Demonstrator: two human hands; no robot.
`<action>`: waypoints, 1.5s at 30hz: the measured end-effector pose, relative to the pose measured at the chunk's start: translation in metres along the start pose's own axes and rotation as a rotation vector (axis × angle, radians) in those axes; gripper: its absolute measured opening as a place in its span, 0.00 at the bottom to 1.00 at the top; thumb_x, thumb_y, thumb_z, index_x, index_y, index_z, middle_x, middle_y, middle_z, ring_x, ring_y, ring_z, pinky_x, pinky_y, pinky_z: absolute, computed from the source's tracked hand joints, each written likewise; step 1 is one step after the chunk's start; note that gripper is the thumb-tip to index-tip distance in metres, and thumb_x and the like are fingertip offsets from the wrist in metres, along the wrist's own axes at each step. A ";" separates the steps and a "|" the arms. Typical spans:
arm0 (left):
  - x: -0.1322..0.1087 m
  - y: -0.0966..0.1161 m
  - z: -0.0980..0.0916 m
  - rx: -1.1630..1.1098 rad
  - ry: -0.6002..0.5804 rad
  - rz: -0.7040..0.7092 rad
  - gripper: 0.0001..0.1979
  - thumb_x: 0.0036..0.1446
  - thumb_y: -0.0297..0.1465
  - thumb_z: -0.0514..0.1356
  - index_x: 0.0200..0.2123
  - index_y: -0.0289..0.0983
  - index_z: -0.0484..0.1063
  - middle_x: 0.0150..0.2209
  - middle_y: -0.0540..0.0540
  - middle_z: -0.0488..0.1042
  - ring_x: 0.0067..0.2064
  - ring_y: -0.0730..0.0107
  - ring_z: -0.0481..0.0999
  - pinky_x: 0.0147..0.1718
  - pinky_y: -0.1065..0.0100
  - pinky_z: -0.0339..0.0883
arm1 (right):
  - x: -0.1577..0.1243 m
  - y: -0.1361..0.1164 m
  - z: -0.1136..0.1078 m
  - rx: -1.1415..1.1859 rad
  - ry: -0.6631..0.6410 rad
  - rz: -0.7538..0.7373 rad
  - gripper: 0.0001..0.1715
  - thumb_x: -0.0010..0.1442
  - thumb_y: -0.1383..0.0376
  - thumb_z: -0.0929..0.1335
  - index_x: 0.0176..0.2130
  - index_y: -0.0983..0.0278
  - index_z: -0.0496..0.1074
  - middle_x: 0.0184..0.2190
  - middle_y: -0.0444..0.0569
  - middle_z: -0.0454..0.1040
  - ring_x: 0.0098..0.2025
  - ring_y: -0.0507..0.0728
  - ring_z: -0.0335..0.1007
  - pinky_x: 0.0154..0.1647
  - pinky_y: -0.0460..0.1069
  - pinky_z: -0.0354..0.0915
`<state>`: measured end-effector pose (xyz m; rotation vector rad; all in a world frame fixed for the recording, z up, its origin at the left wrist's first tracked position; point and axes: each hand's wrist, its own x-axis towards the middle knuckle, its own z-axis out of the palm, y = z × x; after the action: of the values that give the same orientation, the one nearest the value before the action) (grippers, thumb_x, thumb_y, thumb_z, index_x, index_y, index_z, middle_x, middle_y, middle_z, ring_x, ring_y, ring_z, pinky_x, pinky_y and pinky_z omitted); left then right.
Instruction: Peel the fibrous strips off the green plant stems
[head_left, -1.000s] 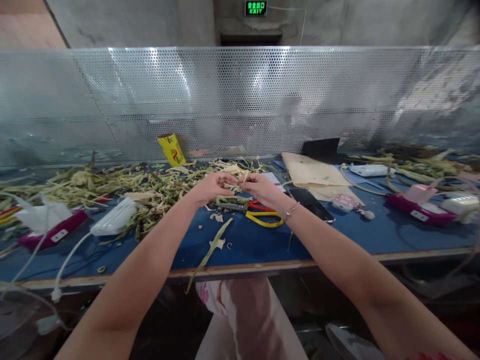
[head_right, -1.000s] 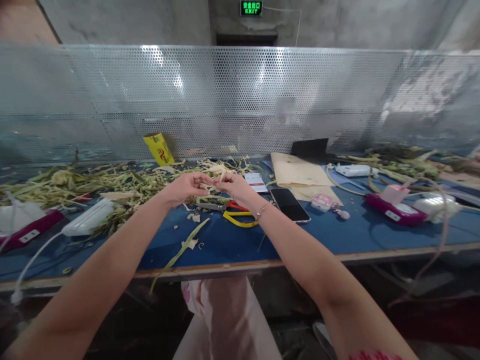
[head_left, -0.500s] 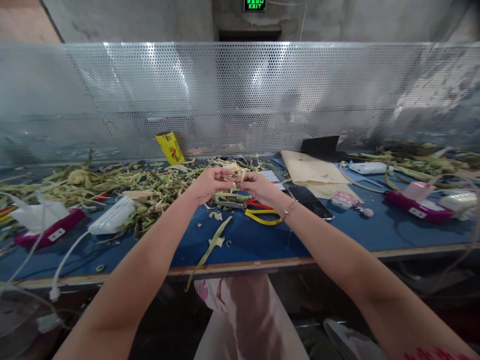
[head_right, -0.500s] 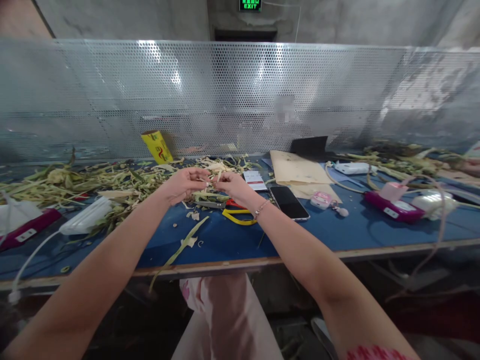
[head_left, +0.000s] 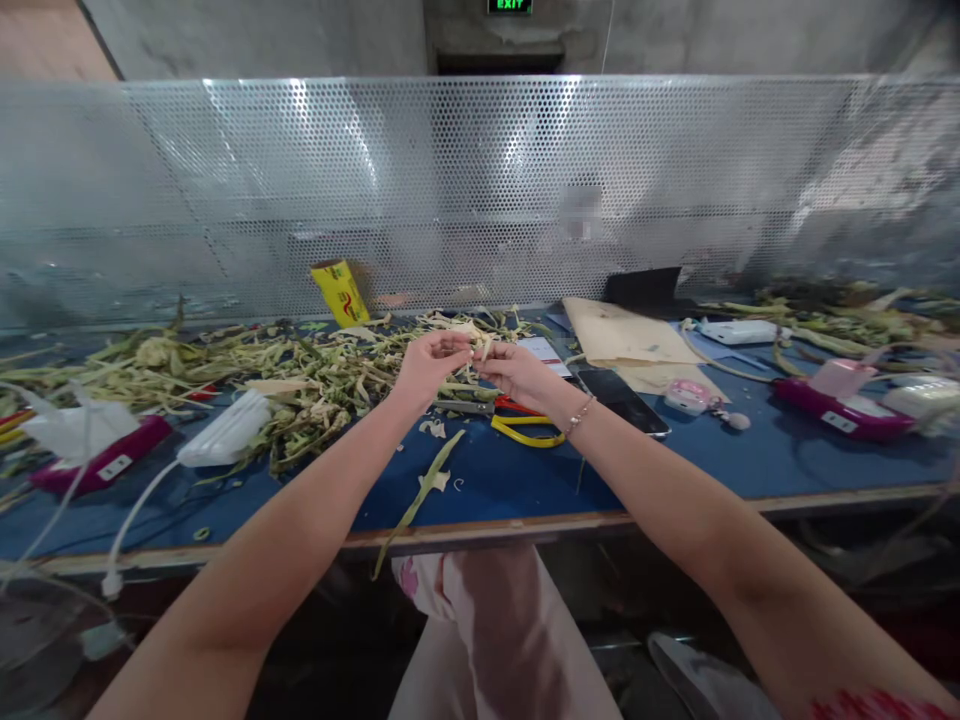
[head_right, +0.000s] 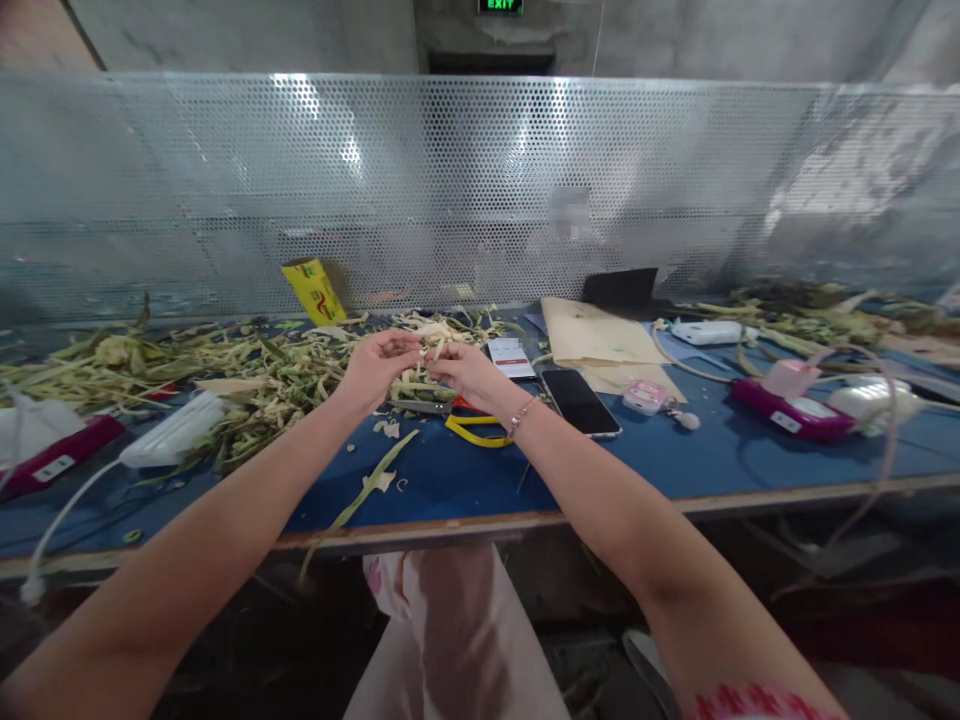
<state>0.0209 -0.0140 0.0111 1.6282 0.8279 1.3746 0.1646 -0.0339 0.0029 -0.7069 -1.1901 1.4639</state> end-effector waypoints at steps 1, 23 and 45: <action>0.000 -0.001 0.001 -0.011 0.012 0.001 0.15 0.35 0.30 0.66 0.31 0.33 0.73 0.28 0.48 0.73 0.30 0.75 0.71 0.35 0.68 0.66 | 0.000 0.000 0.000 0.003 0.001 0.000 0.11 0.34 0.71 0.72 0.20 0.65 0.67 0.23 0.41 0.68 0.28 0.47 0.63 0.37 0.45 0.61; -0.003 0.001 0.002 0.004 -0.063 -0.120 0.10 0.34 0.30 0.67 0.25 0.34 0.76 0.24 0.48 0.73 0.28 0.76 0.69 0.33 0.70 0.63 | 0.002 -0.005 -0.001 0.059 0.093 -0.028 0.07 0.41 0.75 0.69 0.21 0.66 0.68 0.19 0.39 0.67 0.24 0.44 0.63 0.33 0.43 0.62; -0.007 0.007 0.004 -0.158 -0.067 -0.342 0.18 0.35 0.20 0.65 0.34 0.32 0.70 0.22 0.51 0.72 0.25 0.77 0.72 0.32 0.69 0.68 | 0.003 -0.001 -0.005 0.091 0.112 -0.093 0.13 0.35 0.72 0.72 0.19 0.65 0.63 0.24 0.39 0.67 0.26 0.44 0.62 0.33 0.44 0.60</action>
<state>0.0230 -0.0244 0.0143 1.3323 0.8879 1.1088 0.1686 -0.0295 0.0032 -0.6546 -1.0507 1.3737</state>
